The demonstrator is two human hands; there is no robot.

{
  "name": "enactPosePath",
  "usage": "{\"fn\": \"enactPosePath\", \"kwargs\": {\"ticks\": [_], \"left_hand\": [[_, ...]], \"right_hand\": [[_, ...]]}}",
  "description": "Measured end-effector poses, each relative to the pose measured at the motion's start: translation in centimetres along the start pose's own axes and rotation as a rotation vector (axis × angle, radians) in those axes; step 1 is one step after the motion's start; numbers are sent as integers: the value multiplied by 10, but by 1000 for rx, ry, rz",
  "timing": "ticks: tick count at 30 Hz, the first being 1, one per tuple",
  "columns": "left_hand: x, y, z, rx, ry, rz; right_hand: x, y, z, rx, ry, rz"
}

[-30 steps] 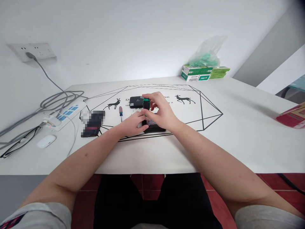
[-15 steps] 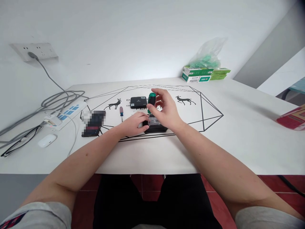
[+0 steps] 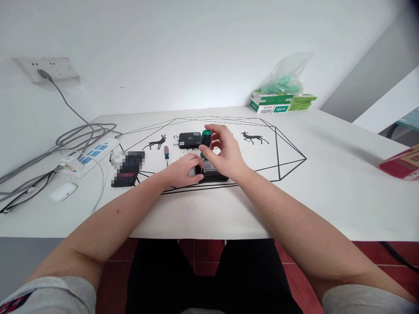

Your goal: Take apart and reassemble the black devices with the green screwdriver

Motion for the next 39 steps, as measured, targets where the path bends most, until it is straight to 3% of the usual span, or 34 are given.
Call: {"fn": "enactPosePath", "kwargs": {"ticks": [20,30,39], "left_hand": [[0,2,0,43,7,55],[11,2,-10,57,-19,53],[24,5,-26,169,-43,143]], "right_hand": [[2,0,3,-18,-2,5],[2,0,-1,-14,13,9],[1,4,-5,79,-60,-15]]}}
Point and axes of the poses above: each hand's wrist, its own y-axis away from the middle knuckle, its own z-axis out of the back of the hand, x = y × z, the point moved 7 cm from there along -y, towards the middle knuckle, and after that the axes turned 4 degrees about -y, right-handed, at the moved point
